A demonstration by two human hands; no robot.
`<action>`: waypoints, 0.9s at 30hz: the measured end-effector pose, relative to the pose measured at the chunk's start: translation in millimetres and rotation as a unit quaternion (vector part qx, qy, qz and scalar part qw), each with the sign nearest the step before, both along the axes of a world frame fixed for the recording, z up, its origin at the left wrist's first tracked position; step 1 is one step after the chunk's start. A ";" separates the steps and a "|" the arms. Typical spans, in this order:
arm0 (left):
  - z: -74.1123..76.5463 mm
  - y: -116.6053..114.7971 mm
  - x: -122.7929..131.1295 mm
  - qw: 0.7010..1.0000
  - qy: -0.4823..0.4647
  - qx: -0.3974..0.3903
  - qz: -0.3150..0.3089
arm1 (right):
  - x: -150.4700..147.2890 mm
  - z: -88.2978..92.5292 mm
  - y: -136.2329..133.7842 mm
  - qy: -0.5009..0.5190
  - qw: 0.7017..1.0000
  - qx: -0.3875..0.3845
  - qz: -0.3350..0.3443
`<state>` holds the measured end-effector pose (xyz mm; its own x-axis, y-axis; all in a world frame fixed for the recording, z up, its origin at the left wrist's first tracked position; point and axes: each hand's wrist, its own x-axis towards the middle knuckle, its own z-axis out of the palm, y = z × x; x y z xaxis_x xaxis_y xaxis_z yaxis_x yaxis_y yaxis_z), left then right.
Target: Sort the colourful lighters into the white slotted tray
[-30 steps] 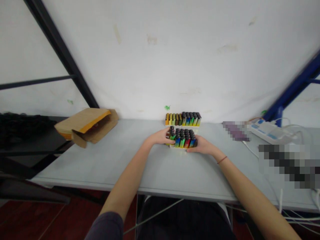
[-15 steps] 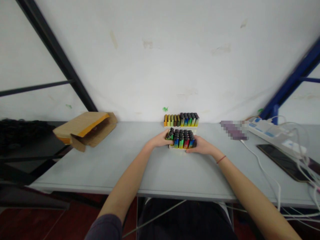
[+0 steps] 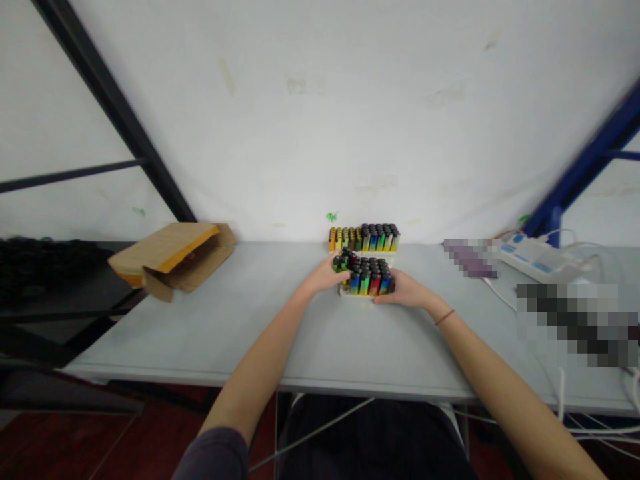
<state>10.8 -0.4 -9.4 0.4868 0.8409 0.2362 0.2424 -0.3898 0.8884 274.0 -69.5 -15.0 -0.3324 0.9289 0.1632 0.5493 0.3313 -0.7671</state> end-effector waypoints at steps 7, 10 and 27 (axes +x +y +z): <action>15.9 -7.3 -3.9 0.993 0.115 0.040 -0.009 | 0.2 -2.3 0.9 0.019 1.000 -0.009 0.002; 16.1 -7.1 -8.3 0.986 0.157 0.049 -0.030 | 0.9 -3.8 1.6 0.016 1.000 -0.008 0.004; 29.3 14.0 -38.0 0.977 0.064 -0.023 0.203 | 2.5 -2.5 1.2 -0.008 1.000 0.001 -0.007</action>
